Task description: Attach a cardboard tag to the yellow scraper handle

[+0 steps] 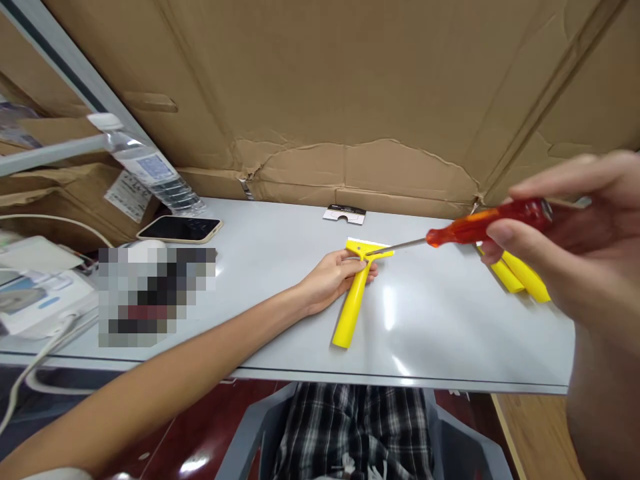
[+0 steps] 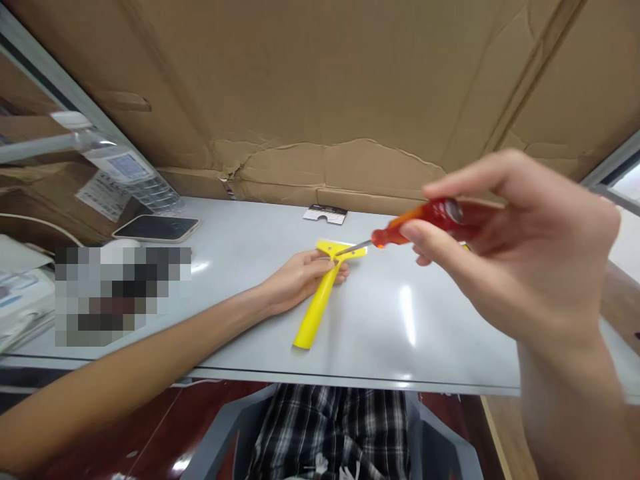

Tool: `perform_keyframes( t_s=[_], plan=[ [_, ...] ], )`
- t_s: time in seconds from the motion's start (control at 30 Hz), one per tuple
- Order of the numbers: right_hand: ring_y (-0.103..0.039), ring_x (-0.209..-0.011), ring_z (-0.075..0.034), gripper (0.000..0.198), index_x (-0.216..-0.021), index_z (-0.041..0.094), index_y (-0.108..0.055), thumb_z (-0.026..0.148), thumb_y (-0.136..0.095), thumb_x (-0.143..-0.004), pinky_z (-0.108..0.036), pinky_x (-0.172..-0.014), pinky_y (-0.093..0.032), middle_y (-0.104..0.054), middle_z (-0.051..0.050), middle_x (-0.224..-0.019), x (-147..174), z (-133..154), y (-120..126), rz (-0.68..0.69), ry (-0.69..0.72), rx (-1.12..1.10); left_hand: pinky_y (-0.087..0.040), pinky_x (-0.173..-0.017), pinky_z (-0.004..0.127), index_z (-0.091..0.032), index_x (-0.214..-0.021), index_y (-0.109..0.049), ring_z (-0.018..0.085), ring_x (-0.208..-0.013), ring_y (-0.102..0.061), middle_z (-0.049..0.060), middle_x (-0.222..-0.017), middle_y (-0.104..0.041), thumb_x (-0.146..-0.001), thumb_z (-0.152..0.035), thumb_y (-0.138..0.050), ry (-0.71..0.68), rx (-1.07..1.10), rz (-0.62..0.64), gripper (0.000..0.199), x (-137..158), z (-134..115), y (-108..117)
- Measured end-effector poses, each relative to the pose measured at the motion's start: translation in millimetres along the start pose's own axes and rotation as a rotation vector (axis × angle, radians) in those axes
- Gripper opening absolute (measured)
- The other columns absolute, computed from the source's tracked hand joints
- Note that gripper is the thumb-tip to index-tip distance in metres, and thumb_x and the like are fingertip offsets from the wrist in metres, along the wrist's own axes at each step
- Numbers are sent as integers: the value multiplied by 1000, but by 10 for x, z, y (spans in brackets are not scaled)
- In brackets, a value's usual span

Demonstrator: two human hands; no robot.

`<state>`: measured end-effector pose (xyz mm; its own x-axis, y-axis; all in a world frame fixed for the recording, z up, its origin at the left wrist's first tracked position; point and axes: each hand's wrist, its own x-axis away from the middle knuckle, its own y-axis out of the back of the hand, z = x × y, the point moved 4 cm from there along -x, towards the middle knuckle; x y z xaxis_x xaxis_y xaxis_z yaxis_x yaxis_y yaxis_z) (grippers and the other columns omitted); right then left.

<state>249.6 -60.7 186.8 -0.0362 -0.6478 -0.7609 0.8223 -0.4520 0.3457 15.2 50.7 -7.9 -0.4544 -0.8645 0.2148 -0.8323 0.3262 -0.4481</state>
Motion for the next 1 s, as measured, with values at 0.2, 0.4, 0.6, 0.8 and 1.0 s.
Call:
perform_keyframes(
  t_s=[0.2,0.4,0.6,0.8,1.0],
  plan=[
    [-76,-73,-16,32,-92,19,-77,6,-96,-69,-34,-58,-71,-74,-3,-93,679,-476,390,-233,11,-116,-58,-79,33,-15,-108,-79,22,-89,-74,10,-111,-82,-76,-28,-94,-95,-275,-192,38,0,-126,126],
    [-74,-79,-16,29,-89,22,-76,15,-97,-72,-35,-64,-74,-72,-2,-94,1269,-794,461,-380,-107,-60,-53,-66,29,-21,-119,-67,19,-78,-70,5,-104,-81,-75,-32,-92,-127,-406,-274,51,-28,-209,195],
    [-70,-74,-12,23,-86,20,-71,23,-94,-81,-24,-57,-61,-71,-1,-85,1471,-1116,336,-255,-99,132,-62,-84,35,-23,-158,-42,21,-88,-76,1,-94,-77,-78,-26,-95,-167,-406,-246,96,-84,-177,216],
    [-68,-79,-13,14,-92,22,-71,31,-82,-93,-26,-66,-62,-70,-3,-89,1490,-1273,173,-24,-102,296,-67,-95,46,-17,-153,-58,25,-92,-80,7,-98,-79,-75,-27,-102,-173,-497,-185,90,-163,-170,271],
    [-68,-79,-14,14,-97,22,-74,35,-70,-101,-30,-76,-58,-70,-4,-95,1434,-1379,-63,213,-99,414,-66,-101,48,-13,-147,-63,29,-98,-83,13,-108,-84,-76,-27,-101,-145,-433,-162,81,-259,-98,325]
  ],
)
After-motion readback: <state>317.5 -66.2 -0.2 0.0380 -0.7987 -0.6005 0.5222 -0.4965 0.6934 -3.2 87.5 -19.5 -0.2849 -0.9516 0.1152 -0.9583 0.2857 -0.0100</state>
